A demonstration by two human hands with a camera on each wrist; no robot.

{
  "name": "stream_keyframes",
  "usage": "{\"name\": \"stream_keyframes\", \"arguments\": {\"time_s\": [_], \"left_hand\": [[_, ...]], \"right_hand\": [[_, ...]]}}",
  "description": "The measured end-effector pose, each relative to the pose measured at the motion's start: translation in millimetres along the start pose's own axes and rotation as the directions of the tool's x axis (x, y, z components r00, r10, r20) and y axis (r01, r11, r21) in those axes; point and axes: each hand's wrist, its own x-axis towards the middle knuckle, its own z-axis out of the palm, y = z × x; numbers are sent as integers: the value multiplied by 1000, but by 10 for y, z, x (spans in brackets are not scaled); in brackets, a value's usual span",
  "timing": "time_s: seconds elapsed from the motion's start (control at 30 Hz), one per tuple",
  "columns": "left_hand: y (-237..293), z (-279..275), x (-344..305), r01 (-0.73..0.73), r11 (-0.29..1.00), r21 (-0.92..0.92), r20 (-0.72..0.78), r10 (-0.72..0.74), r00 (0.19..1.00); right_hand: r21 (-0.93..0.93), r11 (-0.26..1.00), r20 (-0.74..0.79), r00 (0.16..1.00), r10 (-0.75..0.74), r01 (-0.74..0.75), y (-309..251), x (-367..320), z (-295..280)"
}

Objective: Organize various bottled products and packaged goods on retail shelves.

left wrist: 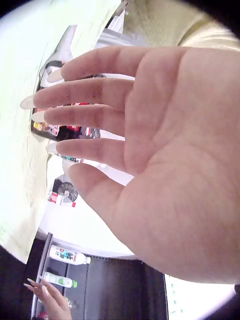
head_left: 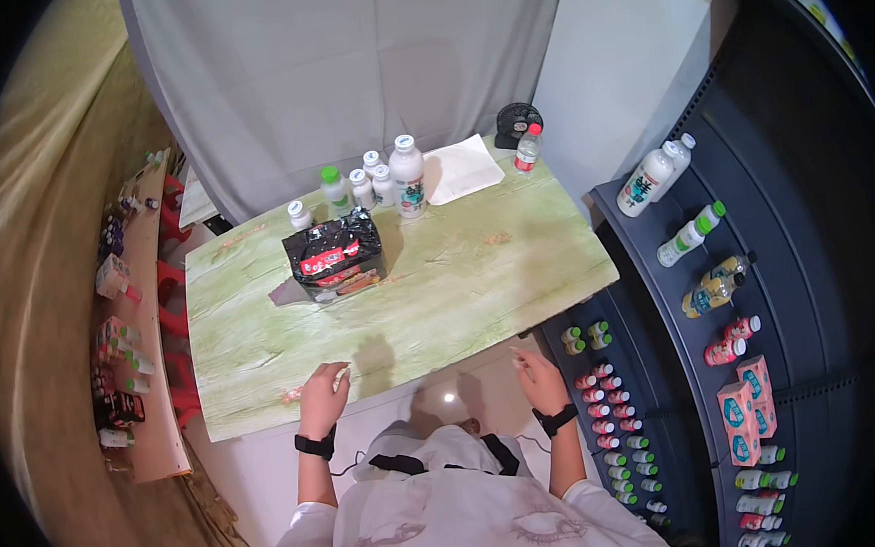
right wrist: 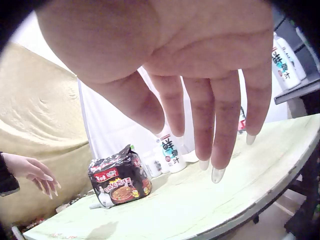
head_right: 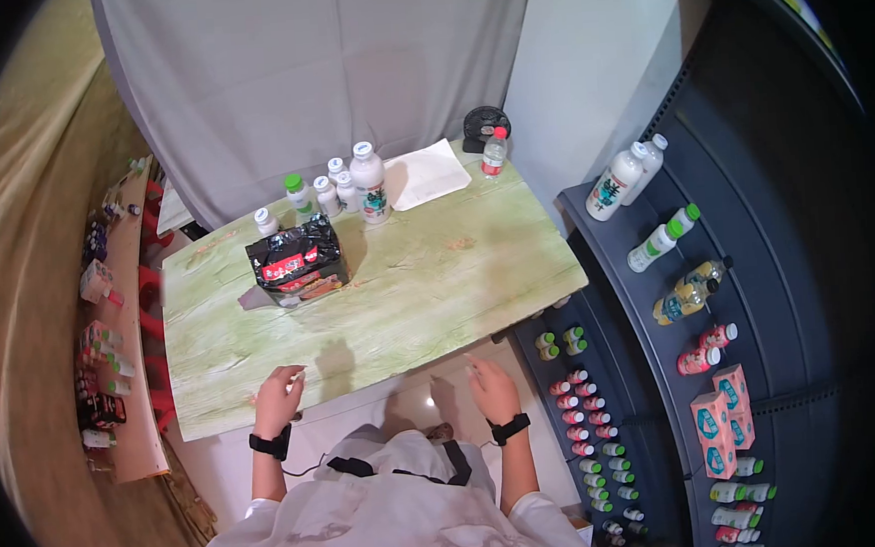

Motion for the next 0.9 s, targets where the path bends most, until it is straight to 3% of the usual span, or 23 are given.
{"name": "stream_keyframes", "arguments": {"time_s": [0.17, 0.4, 0.47, 0.6, 0.9], "left_hand": [[-507, -288, 240, 14, 999, 43, -61, -12, 998], [-1417, -420, 1099, -75, 995, 63, -59, 79, 995], [-1639, -361, 1386, -76, 992, 97, -73, 83, 994], [-2043, -128, 1932, -13, 999, -44, -52, 11, 999], [-2358, 444, 2305, 4, 980, 199, -92, 14, 996]], "right_hand": [[-67, 991, 18, 994, -111, 112, -260, 253, 263], [-21, 998, 39, 998, -50, 51, -753, 503, 685], [-15, 999, 31, 998, -52, 53, -882, 555, 828], [-6, 1000, 78, 997, -11, 11, -1150, 634, 991], [-94, 995, 79, 996, 43, -36, -1209, 545, 989]]}}
